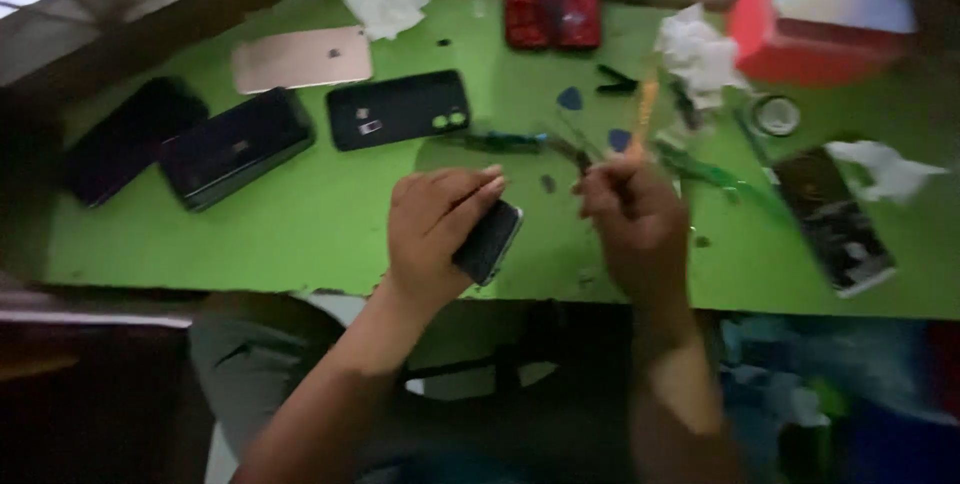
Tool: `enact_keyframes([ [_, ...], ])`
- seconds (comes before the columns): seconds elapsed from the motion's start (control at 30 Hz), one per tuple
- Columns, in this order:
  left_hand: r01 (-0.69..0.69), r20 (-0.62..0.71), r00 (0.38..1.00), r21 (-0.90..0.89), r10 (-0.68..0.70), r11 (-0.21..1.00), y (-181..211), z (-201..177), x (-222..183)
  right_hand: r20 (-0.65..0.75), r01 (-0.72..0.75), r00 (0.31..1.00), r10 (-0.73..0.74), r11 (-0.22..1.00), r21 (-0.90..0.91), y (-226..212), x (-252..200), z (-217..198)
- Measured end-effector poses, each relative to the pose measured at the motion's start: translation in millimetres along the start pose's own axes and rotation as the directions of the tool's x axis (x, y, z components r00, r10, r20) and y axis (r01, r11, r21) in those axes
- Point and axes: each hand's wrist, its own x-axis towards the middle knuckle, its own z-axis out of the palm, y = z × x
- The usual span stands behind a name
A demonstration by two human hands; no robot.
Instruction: Cleaning and inspecting a mobile phone casing and its components using a cloth and cleaning solution.
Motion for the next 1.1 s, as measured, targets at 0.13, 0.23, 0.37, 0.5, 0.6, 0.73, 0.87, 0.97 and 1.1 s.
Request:
enact_keyframes([
  [0.13,0.004,-0.025,1.000,-0.004,-0.005,1.000,0.3,-3.3,-3.3,0.059,0.027,0.997,-0.040,0.978,0.207,13.2,-24.1,55.7],
  [0.23,0.012,-0.055,0.998,-0.071,-0.016,0.997,0.7,0.6,-6.2,0.093,-0.007,0.995,-0.024,0.945,0.326,25.7,-25.6,63.7],
  [0.37,-0.001,-0.001,1.000,-0.043,0.001,0.999,1.6,1.8,-6.9,0.146,0.012,0.988,-0.056,0.960,0.281,17.6,-27.6,61.5],
  [0.5,0.004,-0.015,1.000,-0.024,-0.004,1.000,-4.2,1.5,-12.7,0.146,0.025,0.985,-0.094,0.909,0.415,23.9,-30.5,59.9],
  [0.6,0.013,-0.043,0.999,-0.035,-0.014,0.999,-3.3,2.4,-13.9,0.154,0.039,0.982,-0.110,0.914,0.404,26.9,-32.4,59.4],
  [0.73,-0.003,-0.057,0.998,-0.056,0.000,0.998,-6.6,2.3,-17.0,0.173,0.046,0.977,-0.124,0.916,0.397,19.6,-31.3,57.3],
  [0.87,0.004,-0.032,0.999,-0.045,-0.005,0.999,-6.3,2.5,-18.7,0.184,0.097,0.967,-0.175,0.923,0.372,23.4,-30.5,55.7],
  [0.97,0.004,-0.035,0.999,-0.037,-0.006,0.999,-7.0,2.5,-20.6,0.190,0.086,0.967,-0.171,0.917,0.388,31.1,-32.9,56.2],
  [1.1,-0.013,0.021,1.000,-0.045,0.014,0.999,-10.9,0.5,-26.2,0.182,0.099,0.963,-0.198,0.891,0.443,28.4,-33.4,58.6],
])
